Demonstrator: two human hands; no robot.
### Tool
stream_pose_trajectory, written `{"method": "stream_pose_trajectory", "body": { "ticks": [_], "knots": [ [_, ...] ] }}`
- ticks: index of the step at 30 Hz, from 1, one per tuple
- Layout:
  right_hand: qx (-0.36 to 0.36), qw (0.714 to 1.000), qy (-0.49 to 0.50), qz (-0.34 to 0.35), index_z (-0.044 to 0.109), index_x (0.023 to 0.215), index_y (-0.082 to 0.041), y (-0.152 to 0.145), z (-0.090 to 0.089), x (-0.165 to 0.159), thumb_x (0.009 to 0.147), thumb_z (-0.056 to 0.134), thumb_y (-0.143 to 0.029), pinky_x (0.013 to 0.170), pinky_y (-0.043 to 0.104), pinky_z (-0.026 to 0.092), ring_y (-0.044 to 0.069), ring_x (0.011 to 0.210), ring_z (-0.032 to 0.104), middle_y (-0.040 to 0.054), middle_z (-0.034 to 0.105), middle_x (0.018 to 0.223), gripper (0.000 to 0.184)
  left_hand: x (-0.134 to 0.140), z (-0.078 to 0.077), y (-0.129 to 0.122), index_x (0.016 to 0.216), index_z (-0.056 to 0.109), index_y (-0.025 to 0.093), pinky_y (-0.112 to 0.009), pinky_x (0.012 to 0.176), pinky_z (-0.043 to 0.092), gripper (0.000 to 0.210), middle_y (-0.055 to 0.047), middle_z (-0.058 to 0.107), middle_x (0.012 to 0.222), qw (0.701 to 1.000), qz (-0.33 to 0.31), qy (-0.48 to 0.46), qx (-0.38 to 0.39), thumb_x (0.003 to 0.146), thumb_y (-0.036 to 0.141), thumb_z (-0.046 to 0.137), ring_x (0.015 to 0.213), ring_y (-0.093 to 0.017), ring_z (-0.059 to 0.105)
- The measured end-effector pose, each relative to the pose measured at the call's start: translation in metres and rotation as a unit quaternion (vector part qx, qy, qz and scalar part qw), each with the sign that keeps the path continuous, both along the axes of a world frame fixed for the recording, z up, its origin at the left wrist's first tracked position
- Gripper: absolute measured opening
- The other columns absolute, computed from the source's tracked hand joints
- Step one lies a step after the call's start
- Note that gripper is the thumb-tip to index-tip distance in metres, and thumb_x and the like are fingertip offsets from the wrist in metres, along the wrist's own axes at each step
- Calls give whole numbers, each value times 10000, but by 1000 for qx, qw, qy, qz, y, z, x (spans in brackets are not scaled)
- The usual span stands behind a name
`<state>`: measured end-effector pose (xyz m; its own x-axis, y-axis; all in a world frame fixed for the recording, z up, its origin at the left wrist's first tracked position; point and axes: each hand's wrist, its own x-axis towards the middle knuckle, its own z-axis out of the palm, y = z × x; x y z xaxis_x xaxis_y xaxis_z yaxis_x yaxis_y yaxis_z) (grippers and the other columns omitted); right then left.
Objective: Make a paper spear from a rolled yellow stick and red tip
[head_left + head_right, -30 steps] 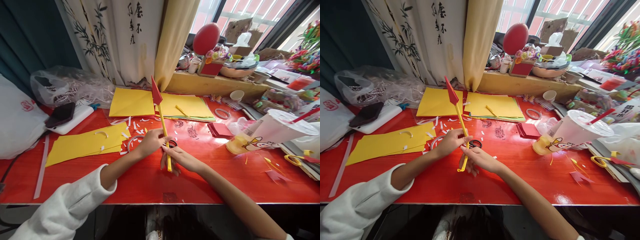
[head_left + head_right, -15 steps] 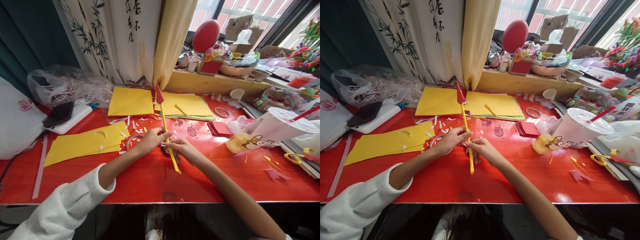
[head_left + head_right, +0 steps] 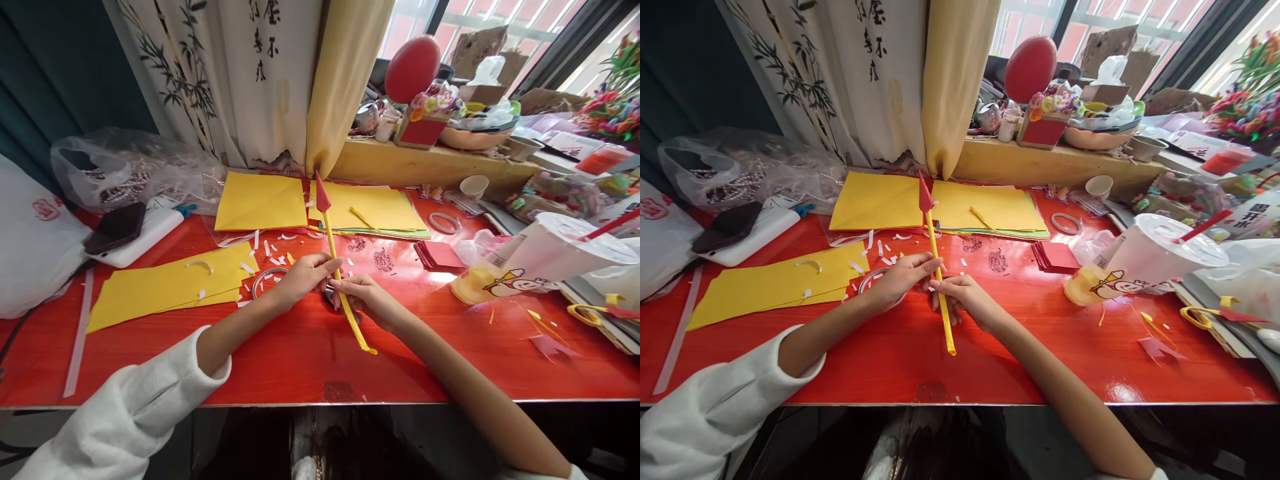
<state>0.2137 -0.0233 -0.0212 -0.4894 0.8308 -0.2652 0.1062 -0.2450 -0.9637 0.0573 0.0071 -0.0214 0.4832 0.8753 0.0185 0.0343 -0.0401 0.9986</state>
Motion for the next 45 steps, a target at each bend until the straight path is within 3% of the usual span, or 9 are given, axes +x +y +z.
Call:
{"method": "stream_pose_trajectory", "body": {
  "ticks": [4, 7, 12, 14, 18, 21, 26, 40, 45],
  "knots": [
    [1, 1000, 6, -31, 535, 529, -125, -1, 5, 1, 764, 550, -443, 293, 184, 169, 20, 300, 297, -34, 451, 420, 396, -2, 7, 0, 724, 522, 147, -187, 494, 314, 291, 52, 412, 571, 999, -6, -37, -8, 739, 433, 573, 501, -49, 372],
    [8, 997, 27, -71, 520, 536, -133, 2, 6, 1, 795, 497, -467, 310, 181, 231, 42, 318, 366, -27, 452, 415, 423, -4, 13, 0, 720, 521, 141, -184, 492, 301, 285, 51, 411, 570, 998, 30, -46, -6, 741, 419, 580, 496, -43, 365],
    [64, 991, 97, -72, 569, 966, -184, 7, 5, 6, 790, 551, -362, 383, 186, 356, 70, 428, 498, -14, 577, 646, 251, -7, 14, 2, 732, 512, 145, -168, 478, 285, 270, 51, 398, 595, 990, 91, -106, 4, 762, 408, 567, 497, -30, 347],
    [84, 990, 107, -44, 513, 1113, -243, 6, 4, 6, 743, 624, -270, 433, 194, 401, 72, 493, 526, -16, 583, 758, 387, -7, 13, 2, 747, 513, 150, -164, 482, 294, 257, 52, 398, 599, 985, 112, -128, 3, 763, 399, 571, 496, -27, 354],
    [95, 981, 165, -38, 529, 1139, -265, 4, 0, 4, 765, 605, -284, 463, 209, 421, 72, 529, 521, -4, 573, 815, 382, -6, 15, 1, 735, 504, 148, -165, 488, 312, 261, 54, 409, 594, 979, 132, -158, -15, 757, 395, 584, 481, -21, 371],
    [79, 971, 209, -87, 638, 901, -196, 4, -2, 4, 813, 535, -349, 449, 206, 391, 54, 475, 476, 4, 565, 747, 204, -6, 17, -1, 713, 509, 140, -173, 488, 319, 284, 45, 440, 602, 978, 109, -174, -36, 756, 412, 581, 482, -24, 391],
    [62, 972, 195, -118, 609, 642, -159, 3, -3, 5, 753, 582, -437, 426, 224, 353, 63, 422, 407, 9, 542, 629, 300, -5, 17, -5, 707, 534, 135, -178, 494, 313, 315, 34, 442, 579, 976, 46, -205, -61, 783, 441, 534, 500, -38, 399],
    [63, 981, 179, -35, 641, 712, -162, -1, -5, 11, 704, 626, -451, 347, 198, 210, 49, 348, 332, -41, 442, 439, 290, -6, 19, -14, 640, 488, 135, -221, 534, 277, 381, 26, 402, 584, 981, -141, -114, -74, 795, 483, 484, 524, -64, 342],
    [76, 980, 183, -31, 634, 806, -173, 0, 1, 10, 756, 587, -408, 370, 206, 301, 68, 390, 416, -25, 499, 527, 245, -6, 19, -11, 648, 484, 141, -222, 541, 318, 386, 21, 425, 565, 985, -107, -114, -70, 823, 482, 433, 521, -70, 386]
  ]
}}
